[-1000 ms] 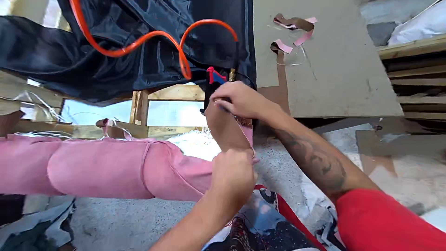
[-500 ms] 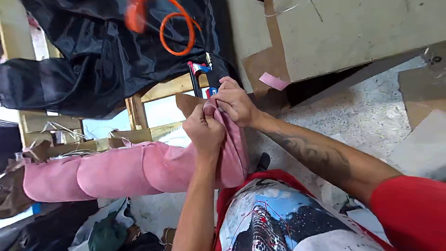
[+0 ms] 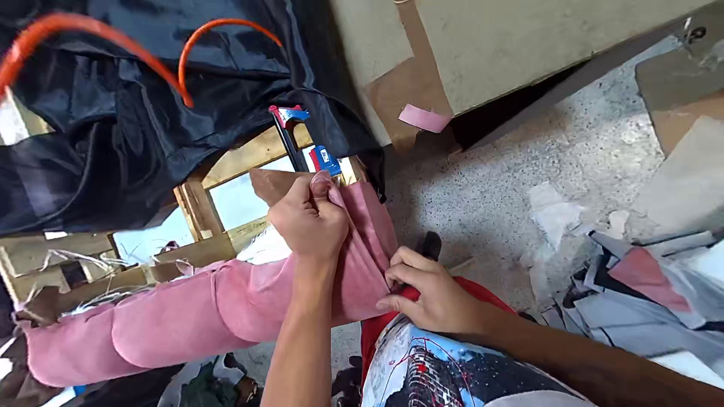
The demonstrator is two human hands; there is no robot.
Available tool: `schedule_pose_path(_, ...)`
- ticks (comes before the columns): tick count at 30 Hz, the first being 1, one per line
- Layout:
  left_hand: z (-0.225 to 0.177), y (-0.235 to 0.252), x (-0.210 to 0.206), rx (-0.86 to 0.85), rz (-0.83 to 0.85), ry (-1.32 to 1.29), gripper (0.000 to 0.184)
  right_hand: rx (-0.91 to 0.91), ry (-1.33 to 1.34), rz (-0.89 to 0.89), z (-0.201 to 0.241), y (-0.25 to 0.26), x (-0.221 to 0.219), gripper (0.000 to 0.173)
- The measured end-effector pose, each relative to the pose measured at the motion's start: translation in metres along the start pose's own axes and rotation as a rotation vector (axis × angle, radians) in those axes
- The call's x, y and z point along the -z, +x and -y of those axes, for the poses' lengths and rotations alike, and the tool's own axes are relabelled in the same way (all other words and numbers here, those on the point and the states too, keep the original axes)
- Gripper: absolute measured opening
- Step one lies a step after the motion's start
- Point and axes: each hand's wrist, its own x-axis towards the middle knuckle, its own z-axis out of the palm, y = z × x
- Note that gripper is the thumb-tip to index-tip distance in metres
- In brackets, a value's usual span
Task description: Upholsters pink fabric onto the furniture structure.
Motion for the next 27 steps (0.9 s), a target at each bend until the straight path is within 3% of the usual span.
schedule_pose_path(4, 0.002, 0.0, -0.009, 0.055, 0.101, 0.08, 0.032, -0.022, -0.002, -0.124, 0.002, -0.012, -0.011, 0.033)
schedule_pose_path(8, 0.006, 0.0, -0.01, 0.036, 0.006, -0.068, 0.031, -0.081, -0.023, -0.291, 0.007, -0.01, -0.024, 0.032)
schedule_pose_path(16, 0.009, -0.003, -0.006, 0.01, -0.051, -0.298, 0.03, -0.177, -0.255, -0.326, 0.028, -0.019, -0.035, 0.025)
schedule_pose_path(22, 0.011, -0.006, -0.003, 0.047, -0.052, -0.367, 0.032, -0.331, -0.12, -0.437, 0.043, -0.012, -0.043, 0.022)
schedule_pose_path(27, 0.003, -0.005, 0.006, -0.007, -0.052, -0.281, 0.033, -0.438, 0.096, -0.297, 0.046, -0.01, -0.027, 0.011)
